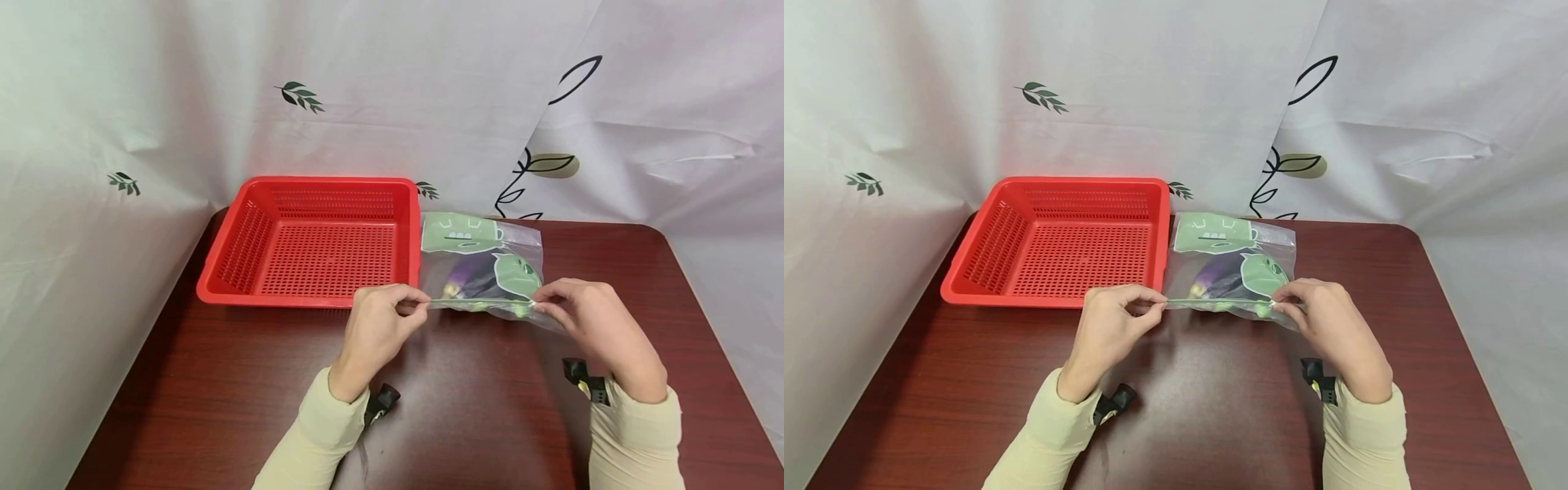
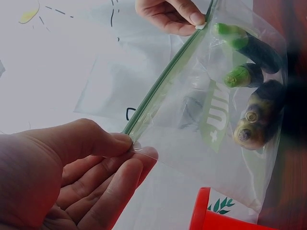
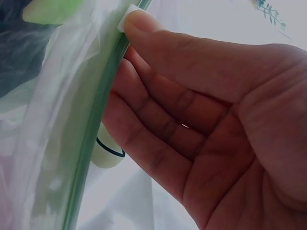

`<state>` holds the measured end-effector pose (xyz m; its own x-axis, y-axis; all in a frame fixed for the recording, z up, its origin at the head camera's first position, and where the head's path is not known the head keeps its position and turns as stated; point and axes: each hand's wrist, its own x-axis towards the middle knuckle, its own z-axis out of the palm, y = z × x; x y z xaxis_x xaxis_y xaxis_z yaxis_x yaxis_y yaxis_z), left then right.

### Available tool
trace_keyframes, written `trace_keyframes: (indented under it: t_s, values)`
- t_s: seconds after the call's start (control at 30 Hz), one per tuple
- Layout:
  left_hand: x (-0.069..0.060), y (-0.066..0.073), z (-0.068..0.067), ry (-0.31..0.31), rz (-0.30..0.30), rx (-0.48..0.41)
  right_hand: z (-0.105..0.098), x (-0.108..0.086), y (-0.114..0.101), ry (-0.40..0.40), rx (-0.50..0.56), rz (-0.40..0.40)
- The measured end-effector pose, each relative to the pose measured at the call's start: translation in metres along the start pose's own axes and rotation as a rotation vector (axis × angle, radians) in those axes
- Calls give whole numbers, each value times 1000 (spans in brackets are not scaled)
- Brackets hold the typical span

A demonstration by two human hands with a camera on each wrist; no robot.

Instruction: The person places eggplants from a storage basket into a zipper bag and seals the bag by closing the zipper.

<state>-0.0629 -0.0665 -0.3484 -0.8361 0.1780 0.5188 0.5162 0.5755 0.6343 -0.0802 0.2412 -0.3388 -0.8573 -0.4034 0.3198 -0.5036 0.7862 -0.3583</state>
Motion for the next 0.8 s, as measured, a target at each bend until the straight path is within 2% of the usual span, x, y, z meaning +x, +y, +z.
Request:
trace_keyframes:
  t_s: [0.8]
  values:
    - [0,1,-2,-17,-29,17,-6,-4,9,-24,-26,37]
